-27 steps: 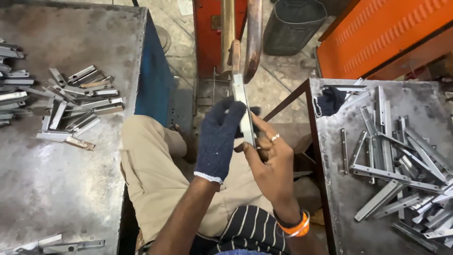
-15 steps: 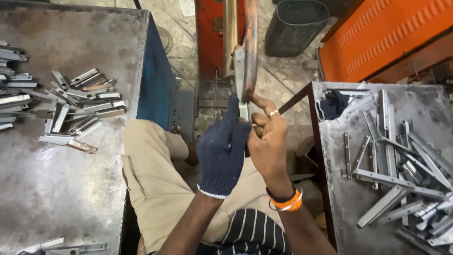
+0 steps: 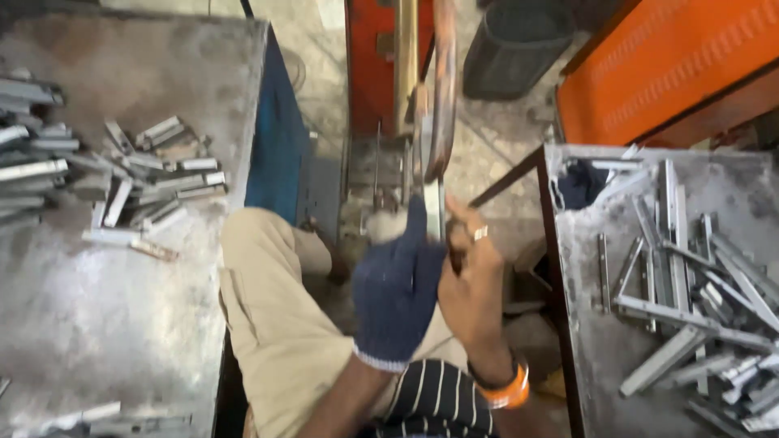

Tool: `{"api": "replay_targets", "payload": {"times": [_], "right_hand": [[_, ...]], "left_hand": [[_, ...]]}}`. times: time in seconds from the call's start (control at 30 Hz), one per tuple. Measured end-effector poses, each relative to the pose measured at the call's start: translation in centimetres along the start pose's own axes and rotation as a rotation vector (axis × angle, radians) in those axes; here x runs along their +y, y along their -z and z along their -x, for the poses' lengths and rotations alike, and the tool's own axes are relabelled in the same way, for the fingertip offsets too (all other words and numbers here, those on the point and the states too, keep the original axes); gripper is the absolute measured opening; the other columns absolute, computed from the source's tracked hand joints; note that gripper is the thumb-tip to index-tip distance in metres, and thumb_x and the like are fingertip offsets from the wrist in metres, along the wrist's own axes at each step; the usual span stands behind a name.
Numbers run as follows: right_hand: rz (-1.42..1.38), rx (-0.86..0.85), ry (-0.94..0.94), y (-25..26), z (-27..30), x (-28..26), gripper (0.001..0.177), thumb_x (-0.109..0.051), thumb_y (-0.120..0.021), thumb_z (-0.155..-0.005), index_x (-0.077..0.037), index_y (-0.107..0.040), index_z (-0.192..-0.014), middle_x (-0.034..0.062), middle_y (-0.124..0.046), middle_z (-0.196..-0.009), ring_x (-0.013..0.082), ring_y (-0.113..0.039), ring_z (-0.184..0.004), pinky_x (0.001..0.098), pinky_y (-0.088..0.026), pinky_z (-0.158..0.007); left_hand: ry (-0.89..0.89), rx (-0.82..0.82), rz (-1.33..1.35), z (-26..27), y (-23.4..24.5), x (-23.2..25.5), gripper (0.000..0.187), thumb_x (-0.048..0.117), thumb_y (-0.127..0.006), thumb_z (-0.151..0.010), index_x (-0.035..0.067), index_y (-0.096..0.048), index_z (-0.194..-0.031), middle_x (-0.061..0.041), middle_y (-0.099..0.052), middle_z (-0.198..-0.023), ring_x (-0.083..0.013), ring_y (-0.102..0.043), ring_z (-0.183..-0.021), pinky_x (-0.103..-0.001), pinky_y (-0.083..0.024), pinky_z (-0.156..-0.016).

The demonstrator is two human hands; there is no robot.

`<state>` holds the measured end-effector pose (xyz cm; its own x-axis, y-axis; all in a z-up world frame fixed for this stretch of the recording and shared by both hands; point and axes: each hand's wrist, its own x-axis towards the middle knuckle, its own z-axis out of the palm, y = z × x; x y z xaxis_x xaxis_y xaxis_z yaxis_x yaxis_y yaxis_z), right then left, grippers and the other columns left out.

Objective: The person is spot welding metal brackets and strips together at an industrial workstation.

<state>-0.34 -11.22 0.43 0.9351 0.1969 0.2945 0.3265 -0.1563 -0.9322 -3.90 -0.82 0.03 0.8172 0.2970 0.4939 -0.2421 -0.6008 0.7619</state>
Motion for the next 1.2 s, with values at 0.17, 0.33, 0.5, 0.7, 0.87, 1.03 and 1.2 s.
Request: {"api": "replay_targets", "payload": {"times": [0.17,0.33,0.5,0.7,0.87,1.03,1.2], "right_hand": [[-0.078,0.034,-0.168,-0.6,0.4,0.8,0.045,0.010,-0.058,-0.097,0.002,-0.052,-0.140,0.0050,-0.074,-0.094,0.0027,-0.062,-0.077,0.0177,-0.048,-0.063],[-0.083,-0.057,-0.316,-3.5,2.1,1.6,0.044,0.004,-0.066,-0.099,-0.002,-0.053,-0.141,0.0143,-0.072,-0.084,0.0133,-0.053,-0.056,0.0268,-0.040,-0.047],[0.277,-0.689,0.054,-8.1,3.5,3.2,0.029,-0.022,-0.076,-0.094,-0.010,-0.068,-0.118,0.0141,-0.076,-0.098,0.0275,-0.071,-0.080,0.0391,-0.056,-0.068],[0.182,-0.912,-0.135,-9.8,3.8,3.3,0.034,-0.027,-0.070,-0.094,-0.009,-0.065,-0.122,0.0093,-0.077,-0.095,0.0239,-0.073,-0.083,0.0350,-0.058,-0.072],[0.226,-0.871,-0.241,-10.2,3.5,4.2,0.034,-0.023,-0.073,-0.090,-0.009,-0.068,-0.120,0.0087,-0.075,-0.085,0.0182,-0.069,-0.070,0.0320,-0.054,-0.065],[0.223,-0.828,-0.316,-9.3,2.6,4.4,0.034,-0.021,-0.073,-0.089,-0.010,-0.069,-0.121,0.0080,-0.074,-0.079,0.0152,-0.064,-0.062,0.0307,-0.050,-0.059],[0.239,-0.755,-0.331,-7.9,3.0,6.6,0.033,-0.017,-0.073,-0.090,-0.008,-0.070,-0.121,0.0050,-0.071,-0.078,0.0114,-0.057,-0.063,0.0282,-0.048,-0.058]], "left_hand": [[0.211,-0.024,0.150,0.5,0.4,-0.2,0.047,0.020,-0.060,-0.102,0.004,-0.059,-0.146,-0.012,-0.060,-0.072,-0.0216,-0.060,-0.062,-0.040,-0.048,-0.060],[0.318,0.140,0.766,1.6,0.1,-7.9,0.037,0.025,-0.050,-0.113,0.003,-0.059,-0.142,-0.003,-0.067,-0.122,-0.0095,-0.063,-0.107,-0.032,-0.054,-0.093],[0.879,0.503,0.931,4.7,6.7,-19.8,0.017,0.022,-0.059,-0.100,0.007,-0.060,-0.109,-0.008,-0.073,-0.091,-0.0184,-0.067,-0.067,-0.032,-0.057,-0.062],[0.972,0.919,0.107,17.1,17.2,-35.6,0.061,0.029,-0.076,-0.092,0.007,-0.045,-0.139,-0.011,-0.066,-0.115,-0.0251,-0.067,-0.087,-0.038,-0.056,-0.067],[0.678,0.796,-0.763,17.4,17.9,-33.4,0.056,0.021,-0.083,-0.094,-0.007,-0.057,-0.136,-0.027,-0.061,-0.130,-0.0434,-0.062,-0.112,-0.050,-0.049,-0.095],[0.824,0.749,-0.545,12.1,16.5,-37.0,0.041,0.029,-0.071,-0.091,0.006,-0.067,-0.125,-0.017,-0.067,-0.123,-0.0355,-0.067,-0.108,-0.047,-0.052,-0.094],[1.170,0.475,-0.617,8.0,17.3,-43.0,0.053,0.056,-0.070,-0.088,0.006,-0.073,-0.102,-0.019,-0.071,-0.102,-0.0385,-0.068,-0.098,-0.050,-0.052,-0.086]]}}
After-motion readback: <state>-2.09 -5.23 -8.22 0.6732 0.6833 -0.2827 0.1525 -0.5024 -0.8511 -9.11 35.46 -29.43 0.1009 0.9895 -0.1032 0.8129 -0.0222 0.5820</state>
